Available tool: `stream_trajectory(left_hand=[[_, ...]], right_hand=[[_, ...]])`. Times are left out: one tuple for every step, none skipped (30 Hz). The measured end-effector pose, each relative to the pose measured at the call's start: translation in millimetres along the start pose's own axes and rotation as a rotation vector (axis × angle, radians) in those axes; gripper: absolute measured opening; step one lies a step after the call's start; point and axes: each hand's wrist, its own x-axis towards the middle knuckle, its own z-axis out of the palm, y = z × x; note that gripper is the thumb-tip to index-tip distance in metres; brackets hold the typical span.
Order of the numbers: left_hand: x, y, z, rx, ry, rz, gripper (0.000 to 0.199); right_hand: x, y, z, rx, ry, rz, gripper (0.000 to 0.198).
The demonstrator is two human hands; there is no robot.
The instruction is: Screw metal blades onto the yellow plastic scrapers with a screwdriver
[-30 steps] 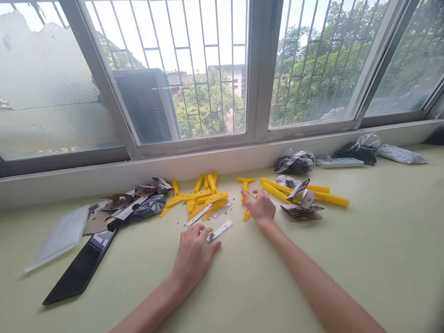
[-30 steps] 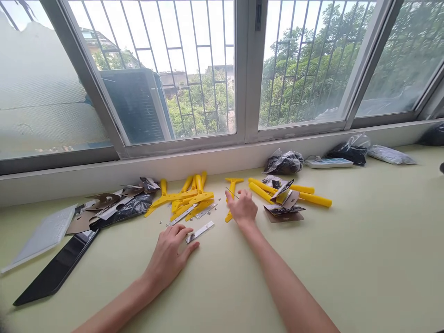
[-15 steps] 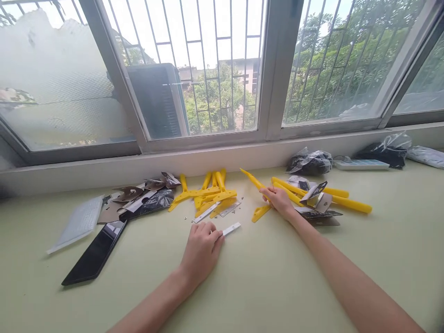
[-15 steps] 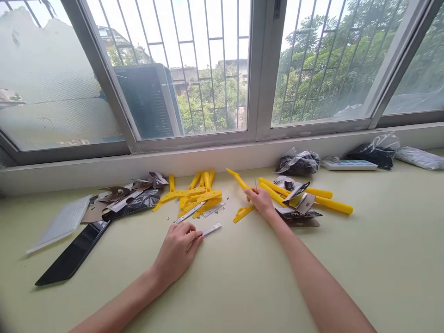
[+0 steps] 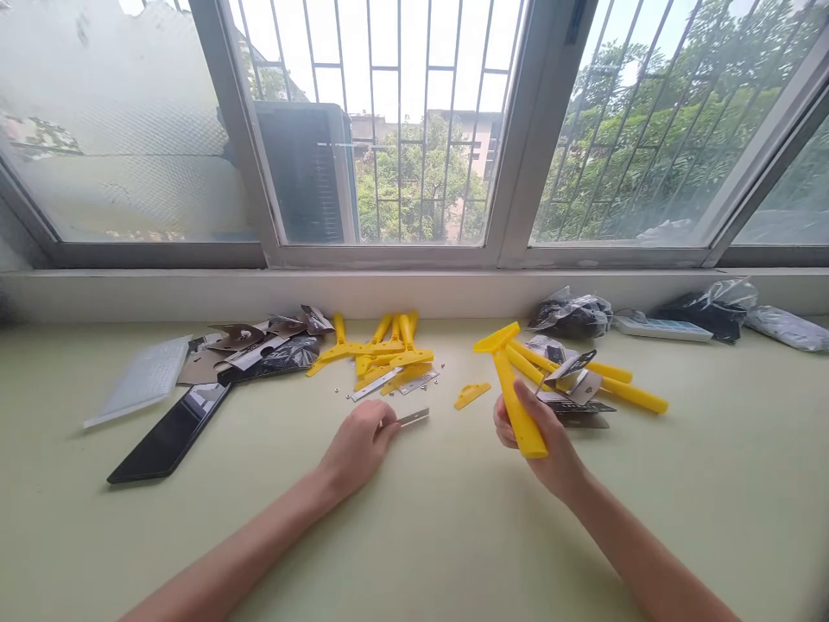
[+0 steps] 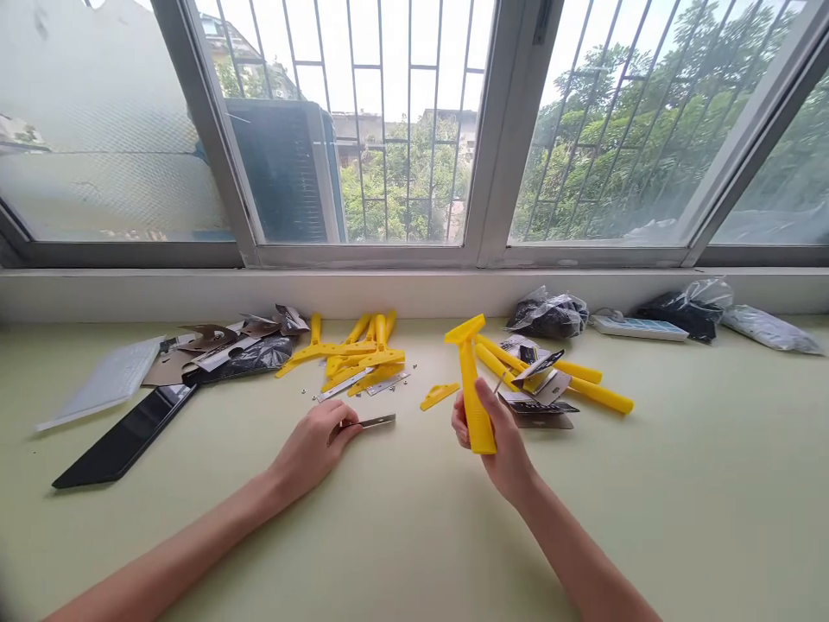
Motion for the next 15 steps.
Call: stream_trajectory(left_hand=[[-0.5, -0.7, -0.4, -0.067, -0.004, -0.025, 0.017], [-1.4, -1.6, -1.2, -0.137, -0.002, -0.055, 0.017], [-2.5, -2.5, -2.4, -0.211, 0.004, -0.089, 0.017], [-3.8, -3.4, -4.1, -0.286, 0.012, -0.124, 0.017], [-5.1, -4.2, -6.3, -0.359, 0.019, -0.156, 0.018], [-6.3, -4.9, -9.0, -0.428, 0.024, -0.185, 0.02], [-7.2, -5.3, -12.0, -0.488, 0.028, -0.209, 0.024], [-7.8, -5.6, -15.1, -0.539, 0.032, -0.229, 0.028], [-8.1, -5.7, -17.9, -0.579, 0.039, -0.244, 0.03], [-8.2, -5.7, -20.1, -0.608, 0.048, -0.257, 0.032], [-8.2, -5.5, -21.6, -0.628, 0.06, -0.267, 0.032], [-8.1, -5.2, -22.2, -0.64, 0.075, -0.274, 0.032], [-8.2, -4.7, -21.9, -0.646, 0.09, -0.279, 0.031], [-8.5, -4.1, -20.8, -0.647, 0.105, -0.279, 0.03], [-9.0, -3.3, -19.0, -0.647, 0.118, -0.275, 0.029]], right_hand=[[1.7, 2.3, 2.5, -0.021, -0.016, 0.023, 0.041], [2.8, 5.1, 4.7, -0.046, -0.036, 0.047, 0.041], [3.1, 7.9, 6.6, -0.074, -0.062, 0.07, 0.04], [2.4, 10.3, 8.4, -0.103, -0.094, 0.089, 0.038], [1.0, 12.1, 10.0, -0.129, -0.132, 0.106, 0.038], [-1.0, 13.0, 11.4, -0.152, -0.175, 0.124, 0.04], [-3.1, 13.2, 12.5, -0.171, -0.222, 0.144, 0.042], [-5.0, 12.8, 13.5, -0.187, -0.272, 0.167, 0.044], [-6.5, 12.1, 14.1, -0.2, -0.321, 0.192, 0.043], [-7.4, 11.2, 14.6, -0.21, -0.366, 0.215, 0.041], [-7.8, 10.5, 14.8, -0.217, -0.402, 0.233, 0.039], [-7.9, 10.0, 14.9, -0.222, -0.431, 0.247, 0.037], [-7.6, 9.8, 14.8, -0.225, -0.452, 0.257, 0.036], [-7.3, 9.8, 14.6, -0.225, -0.469, 0.262, 0.035], [-7.1, 10.1, 14.3, -0.224, -0.484, 0.264, 0.035]])
